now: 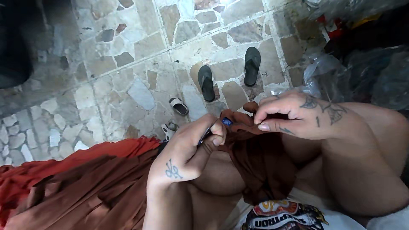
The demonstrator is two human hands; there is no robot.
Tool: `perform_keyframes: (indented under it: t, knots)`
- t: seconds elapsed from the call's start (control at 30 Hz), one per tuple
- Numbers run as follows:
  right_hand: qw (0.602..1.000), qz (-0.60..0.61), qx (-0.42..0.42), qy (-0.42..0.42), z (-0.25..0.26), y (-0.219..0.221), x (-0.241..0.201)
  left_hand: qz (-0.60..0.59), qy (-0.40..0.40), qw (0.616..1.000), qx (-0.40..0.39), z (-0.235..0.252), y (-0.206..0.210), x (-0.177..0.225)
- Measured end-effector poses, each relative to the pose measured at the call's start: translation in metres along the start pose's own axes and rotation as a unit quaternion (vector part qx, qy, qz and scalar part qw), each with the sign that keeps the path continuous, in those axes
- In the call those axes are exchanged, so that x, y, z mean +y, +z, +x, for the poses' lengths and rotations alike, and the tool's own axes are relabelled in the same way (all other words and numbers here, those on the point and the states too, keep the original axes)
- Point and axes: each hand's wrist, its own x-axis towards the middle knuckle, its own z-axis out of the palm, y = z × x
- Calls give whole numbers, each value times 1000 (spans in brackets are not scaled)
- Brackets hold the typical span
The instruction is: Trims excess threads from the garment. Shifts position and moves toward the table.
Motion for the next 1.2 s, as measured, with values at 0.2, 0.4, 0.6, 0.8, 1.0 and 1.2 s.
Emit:
perform_keyframes:
  t: [0.2,0.4,0.6,0.8,1.0,1.2]
  knots:
    - [998,9,64,-11,0,-2,-1,-22,-6,1000,4,-5,-8,-2]
    - [990,49,118,65,-5,-14,-3,-59,-68,994,69,-21,-32,-10]
    - [983,111,147,2,5,2,-8,-101,-58,974,194,10,20,-6]
    - [982,110,153,-11,10,11,-14,-54,-11,962,268,21,56,-2]
    - [981,114,160,-11,12,16,-12,7,33,956,290,24,63,-5]
    - [981,114,159,-3,13,19,-13,51,25,961,272,27,67,-6]
